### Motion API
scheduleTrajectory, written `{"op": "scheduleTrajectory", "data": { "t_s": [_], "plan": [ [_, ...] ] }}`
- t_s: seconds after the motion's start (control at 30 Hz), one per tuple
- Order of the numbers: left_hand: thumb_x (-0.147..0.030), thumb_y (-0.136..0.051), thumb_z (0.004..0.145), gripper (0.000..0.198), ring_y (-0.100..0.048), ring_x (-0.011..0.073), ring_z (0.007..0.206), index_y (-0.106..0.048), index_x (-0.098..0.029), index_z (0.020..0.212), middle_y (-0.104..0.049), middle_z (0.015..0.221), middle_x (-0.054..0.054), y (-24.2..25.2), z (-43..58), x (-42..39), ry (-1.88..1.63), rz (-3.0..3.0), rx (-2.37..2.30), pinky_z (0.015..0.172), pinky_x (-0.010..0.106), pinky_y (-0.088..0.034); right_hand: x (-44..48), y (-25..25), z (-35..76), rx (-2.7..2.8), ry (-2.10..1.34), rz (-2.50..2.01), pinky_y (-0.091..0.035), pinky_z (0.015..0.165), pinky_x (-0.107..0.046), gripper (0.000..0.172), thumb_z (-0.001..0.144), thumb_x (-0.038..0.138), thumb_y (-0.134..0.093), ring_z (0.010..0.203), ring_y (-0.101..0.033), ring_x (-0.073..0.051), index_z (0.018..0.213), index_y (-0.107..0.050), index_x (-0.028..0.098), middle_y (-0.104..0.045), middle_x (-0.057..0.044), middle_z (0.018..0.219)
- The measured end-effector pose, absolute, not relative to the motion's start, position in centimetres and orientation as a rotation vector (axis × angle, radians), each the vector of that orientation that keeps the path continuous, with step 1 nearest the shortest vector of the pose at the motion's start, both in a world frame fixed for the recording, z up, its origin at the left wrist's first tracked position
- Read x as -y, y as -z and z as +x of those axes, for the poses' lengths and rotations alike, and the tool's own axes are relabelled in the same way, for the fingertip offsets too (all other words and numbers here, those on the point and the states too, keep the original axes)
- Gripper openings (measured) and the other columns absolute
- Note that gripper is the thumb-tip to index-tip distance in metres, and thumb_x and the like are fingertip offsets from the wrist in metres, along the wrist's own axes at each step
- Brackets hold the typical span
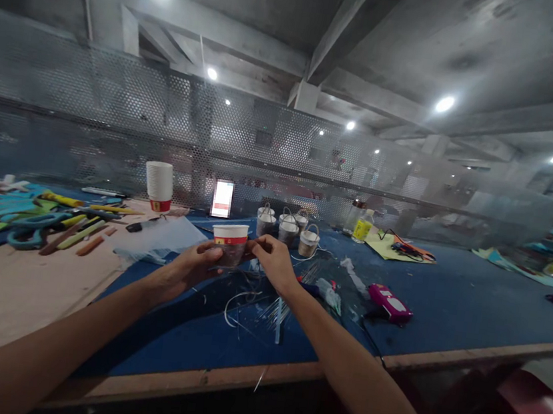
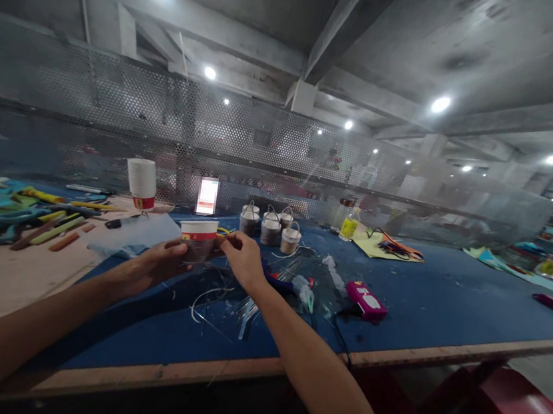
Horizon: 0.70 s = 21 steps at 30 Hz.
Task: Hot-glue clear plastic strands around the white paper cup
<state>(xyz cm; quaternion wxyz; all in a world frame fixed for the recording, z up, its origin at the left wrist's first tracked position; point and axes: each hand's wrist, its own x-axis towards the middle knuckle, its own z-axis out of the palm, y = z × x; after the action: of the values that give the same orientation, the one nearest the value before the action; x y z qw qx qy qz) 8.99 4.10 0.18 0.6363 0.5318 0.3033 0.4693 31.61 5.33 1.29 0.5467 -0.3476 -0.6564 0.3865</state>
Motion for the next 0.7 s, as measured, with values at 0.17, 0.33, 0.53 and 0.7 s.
{"op": "scheduleTrajectory", "data": {
  "t_s": [0.17, 0.33, 0.53, 0.7],
  "plan": [
    [-0.032, -0.09, 0.087, 0.029, -0.077, 0.0273, 0.11, -0.084, -0.019, 0.113, -0.086, 0.12, 0.011, -0.7, 9.5, -3.6, -1.153, 1.165, -0.73, 0.092, 0.034, -0.059, -5.3, -1.3, 31.9, 1.566, -0.793, -0.911, -0.06, 0.083, -0.034, 0.02, 0.089, 0.042, -0.071, 0.082, -0.075, -0.022, 0.083, -0.069, 0.023, -0.077, -0.001, 0.083],
    [-0.038, -0.085, 0.091, 0.03, -0.074, 0.0343, 0.124, -0.087, -0.02, 0.114, -0.085, 0.126, 0.015, -0.9, 9.8, -3.3, -1.143, 1.219, -0.675, 0.105, 0.043, -0.056, -4.8, -1.3, 31.7, 1.614, -0.763, -0.923, -0.059, 0.084, -0.033, 0.02, 0.092, 0.042, -0.072, 0.083, -0.075, -0.022, 0.085, -0.07, 0.023, -0.077, -0.001, 0.085],
    [-0.043, -0.096, 0.077, 0.048, -0.071, 0.0395, 0.13, -0.086, -0.019, 0.117, -0.084, 0.129, 0.018, -0.7, 10.1, -3.3, -1.153, 1.271, -0.806, 0.107, 0.046, -0.054, -4.3, -1.2, 31.3, 1.667, -0.725, -0.918, -0.058, 0.087, -0.033, 0.024, 0.095, 0.045, -0.072, 0.085, -0.076, -0.022, 0.088, -0.073, 0.022, -0.079, -0.002, 0.086],
    [-0.045, -0.096, 0.076, 0.047, -0.074, 0.0382, 0.126, -0.087, -0.02, 0.114, -0.085, 0.124, 0.017, -0.8, 10.2, -3.4, -1.128, 1.286, -0.823, 0.109, 0.048, -0.053, -4.4, -1.0, 31.3, 1.676, -0.702, -0.918, -0.059, 0.089, -0.034, 0.023, 0.097, 0.044, -0.071, 0.09, -0.076, -0.022, 0.091, -0.075, 0.022, -0.08, -0.002, 0.09]
  ]
}}
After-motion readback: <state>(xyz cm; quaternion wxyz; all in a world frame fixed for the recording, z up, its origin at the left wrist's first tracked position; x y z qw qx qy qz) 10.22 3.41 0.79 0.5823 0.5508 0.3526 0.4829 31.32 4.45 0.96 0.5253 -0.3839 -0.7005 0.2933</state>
